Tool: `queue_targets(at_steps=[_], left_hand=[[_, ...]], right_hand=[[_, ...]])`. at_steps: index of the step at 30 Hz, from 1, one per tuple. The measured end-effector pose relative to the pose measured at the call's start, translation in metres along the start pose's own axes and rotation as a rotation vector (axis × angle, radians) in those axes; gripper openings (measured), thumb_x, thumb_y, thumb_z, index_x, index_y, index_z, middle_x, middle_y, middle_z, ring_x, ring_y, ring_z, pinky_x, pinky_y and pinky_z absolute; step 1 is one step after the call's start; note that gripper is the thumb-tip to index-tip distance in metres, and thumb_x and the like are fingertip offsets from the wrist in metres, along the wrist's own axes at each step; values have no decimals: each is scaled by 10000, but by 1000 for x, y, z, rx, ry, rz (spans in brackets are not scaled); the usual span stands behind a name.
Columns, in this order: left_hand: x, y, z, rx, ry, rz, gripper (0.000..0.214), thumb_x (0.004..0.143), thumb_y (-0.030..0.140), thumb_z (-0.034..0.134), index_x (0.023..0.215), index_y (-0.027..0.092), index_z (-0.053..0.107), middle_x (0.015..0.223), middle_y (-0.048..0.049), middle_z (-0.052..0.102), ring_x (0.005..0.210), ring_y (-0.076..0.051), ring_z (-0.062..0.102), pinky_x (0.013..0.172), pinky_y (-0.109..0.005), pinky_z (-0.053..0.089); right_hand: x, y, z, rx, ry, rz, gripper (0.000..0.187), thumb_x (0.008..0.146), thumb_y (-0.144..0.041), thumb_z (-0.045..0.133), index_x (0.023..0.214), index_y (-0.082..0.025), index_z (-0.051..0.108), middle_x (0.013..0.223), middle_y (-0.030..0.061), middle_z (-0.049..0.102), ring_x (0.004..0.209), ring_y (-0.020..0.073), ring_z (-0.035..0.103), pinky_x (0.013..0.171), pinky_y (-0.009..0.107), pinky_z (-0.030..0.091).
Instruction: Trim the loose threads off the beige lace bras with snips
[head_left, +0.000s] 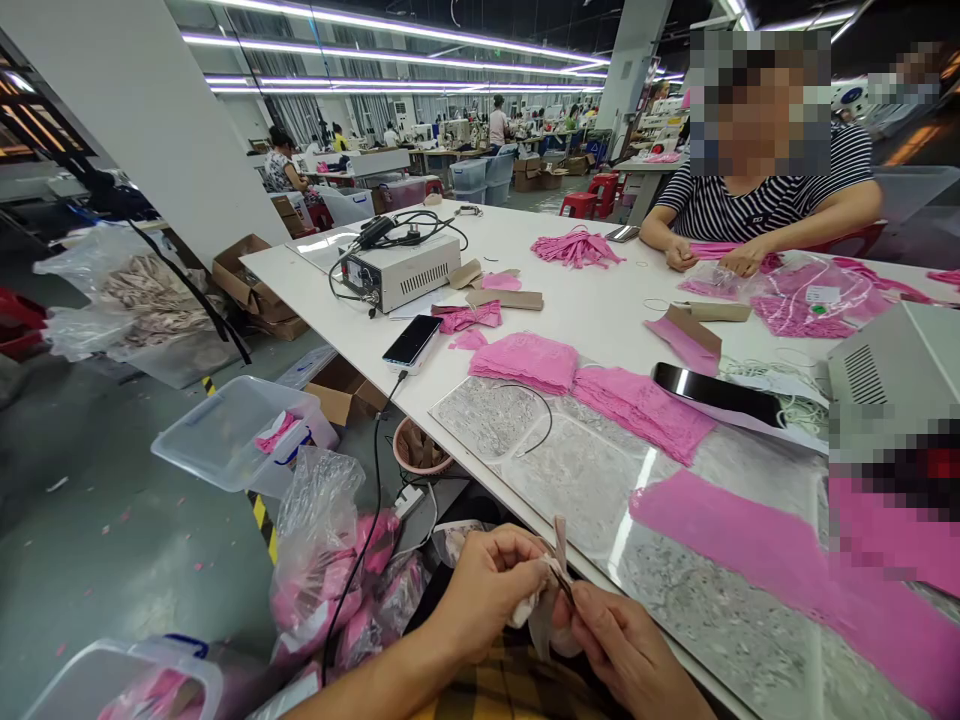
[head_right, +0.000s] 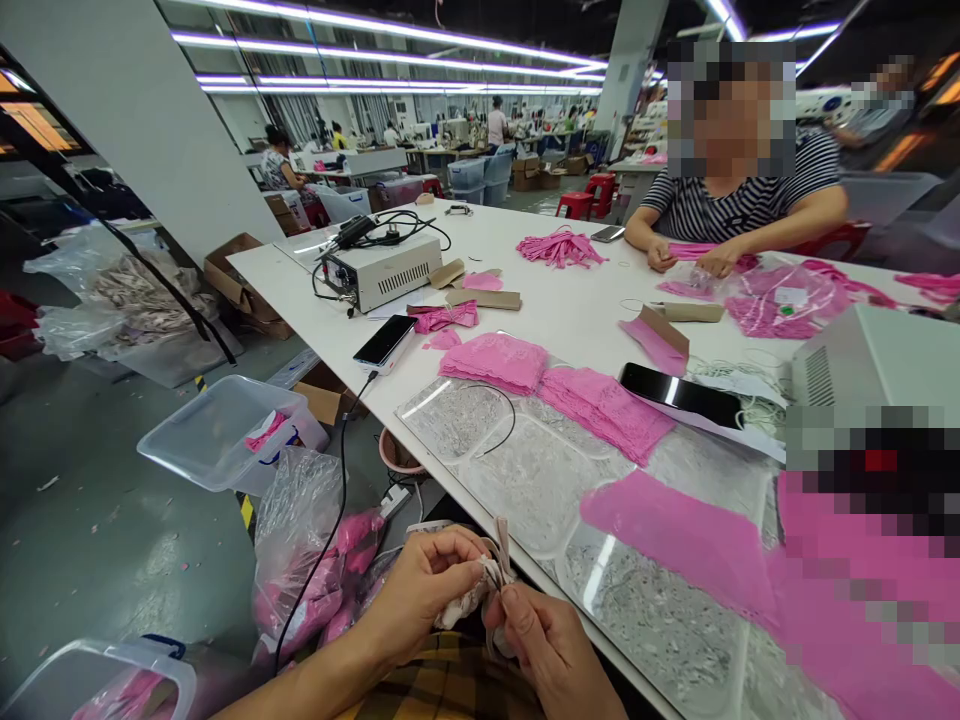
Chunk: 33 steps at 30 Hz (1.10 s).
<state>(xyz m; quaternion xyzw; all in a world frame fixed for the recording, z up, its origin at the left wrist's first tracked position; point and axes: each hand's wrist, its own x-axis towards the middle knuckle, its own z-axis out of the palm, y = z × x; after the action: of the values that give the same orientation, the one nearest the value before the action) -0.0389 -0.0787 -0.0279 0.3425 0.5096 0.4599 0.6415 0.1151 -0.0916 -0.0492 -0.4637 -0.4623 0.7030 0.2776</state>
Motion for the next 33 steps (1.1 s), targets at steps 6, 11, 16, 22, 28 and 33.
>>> queue_targets(at_steps=[6, 11, 16, 22, 28, 33], left_hand=[[1, 1, 1, -57, -6, -33, 161, 565, 253, 734, 567, 118, 647, 702, -40, 618, 631, -125, 506, 560, -217, 370], [1, -1, 1, -117, -4, -77, 159, 544, 242, 748, 568, 114, 656, 661, -29, 608, 592, -108, 483, 555, -213, 357], [1, -3, 1, -102, 15, -68, 195, 545, 281, 759, 581, 115, 662, 649, -35, 604, 595, -119, 497, 541, -212, 361], [1, -1, 1, -75, 29, -20, 173, 554, 264, 755, 572, 111, 677, 710, -47, 617, 631, -126, 509, 583, -222, 380], [1, -1, 2, -61, 29, -25, 167, 556, 265, 754, 573, 118, 678, 691, -41, 615, 629, -128, 503, 587, -224, 380], [1, -1, 2, -73, 23, -52, 156, 551, 257, 744, 580, 119, 678, 673, -31, 606, 626, -126, 500, 578, -223, 376]], right_hand=[[-1, -1, 1, -10, 9, 1, 547, 774, -689, 436, 665, -166, 555, 517, -83, 225, 460, 79, 147, 421, 241, 85], [0, -1, -1, 40, 4, 34, 536, 769, -698, 433, 684, -182, 551, 510, -91, 215, 442, 75, 125, 408, 236, 65], [-1, -2, -1, -1, -16, 20, 559, 761, -711, 430, 682, -175, 567, 502, -87, 245, 424, 69, 125, 401, 238, 76], [0, 2, -2, -26, -21, 19, 565, 780, -700, 405, 672, -169, 562, 510, -82, 239, 448, 81, 150, 416, 240, 91], [6, 10, -5, 36, -44, -2, 561, 785, -693, 407, 667, -168, 567, 491, -81, 249, 440, 79, 168, 414, 235, 105], [6, 12, -5, 18, -26, 31, 583, 759, -727, 394, 669, -178, 568, 482, -82, 255, 415, 74, 138, 396, 234, 85]])
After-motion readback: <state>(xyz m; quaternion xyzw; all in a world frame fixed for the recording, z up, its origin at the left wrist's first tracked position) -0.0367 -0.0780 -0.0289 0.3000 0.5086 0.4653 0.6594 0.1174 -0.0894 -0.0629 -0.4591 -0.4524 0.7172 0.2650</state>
